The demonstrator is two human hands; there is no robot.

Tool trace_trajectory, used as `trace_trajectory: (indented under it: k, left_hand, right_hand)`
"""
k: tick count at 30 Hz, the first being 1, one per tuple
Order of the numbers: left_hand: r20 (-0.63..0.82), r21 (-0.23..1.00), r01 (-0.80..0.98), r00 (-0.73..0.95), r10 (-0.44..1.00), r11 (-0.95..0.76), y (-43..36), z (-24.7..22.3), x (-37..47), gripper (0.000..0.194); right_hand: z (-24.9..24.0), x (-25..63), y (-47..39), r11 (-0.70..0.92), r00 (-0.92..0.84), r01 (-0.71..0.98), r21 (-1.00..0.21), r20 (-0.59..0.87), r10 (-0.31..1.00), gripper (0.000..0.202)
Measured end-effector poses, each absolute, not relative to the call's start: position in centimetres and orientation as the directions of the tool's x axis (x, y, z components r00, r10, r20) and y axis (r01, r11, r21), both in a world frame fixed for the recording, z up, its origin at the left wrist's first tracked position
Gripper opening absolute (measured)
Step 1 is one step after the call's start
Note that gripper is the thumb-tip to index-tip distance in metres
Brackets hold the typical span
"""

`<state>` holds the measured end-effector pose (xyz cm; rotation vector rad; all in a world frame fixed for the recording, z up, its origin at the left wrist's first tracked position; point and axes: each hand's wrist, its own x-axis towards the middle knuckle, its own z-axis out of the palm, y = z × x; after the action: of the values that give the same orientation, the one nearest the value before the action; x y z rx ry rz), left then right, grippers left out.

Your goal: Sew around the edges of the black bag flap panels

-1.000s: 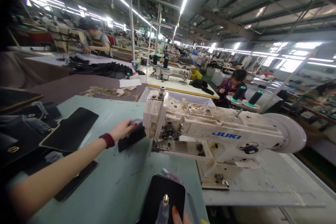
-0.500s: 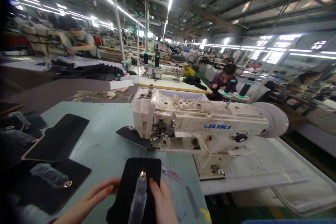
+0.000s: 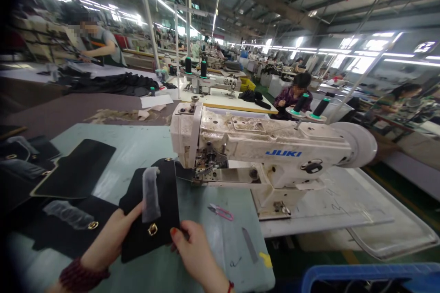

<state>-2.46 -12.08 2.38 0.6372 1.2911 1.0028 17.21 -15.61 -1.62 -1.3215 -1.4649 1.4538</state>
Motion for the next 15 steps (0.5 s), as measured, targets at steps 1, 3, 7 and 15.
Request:
trace_trajectory:
  k: [1, 3, 7, 15]
  left_hand:
    - [-0.482, 0.85, -0.255, -0.025, 0.876, 0.461, -11.1, 2.9, -2.3, 0.046]
    - [-0.475, 0.849, -0.267, -0.01, 0.88, 0.455, -9.3, 3.7, -1.8, 0.044]
    - [-0.411, 0.873, -0.272, 0.032, 0.911, 0.404, -5.9, 4.4, -1.1, 0.042]
    - [-0.378, 0.883, -0.225, 0.182, 0.908, 0.412, 0.3, 3.9, -0.9, 0.04]
  right_hand:
    - [-1.8, 17.2, -15.6, -0.169, -0.247, 0.163, -0.972, -0.206, 0.947, 0.058]
    - [-1.7, 17.0, -15.1, -0.209, -0.213, 0.092, -0.974, -0.224, 0.951, 0.061]
    - [-0.7, 16.7, -12.9, -0.208, -0.181, 0.003, -0.978, -0.205, 0.962, 0.062]
    - [-0.8, 16.7, -9.0, -0.184, -0.138, -0.089, -0.979, -0.17, 0.976, 0.067]
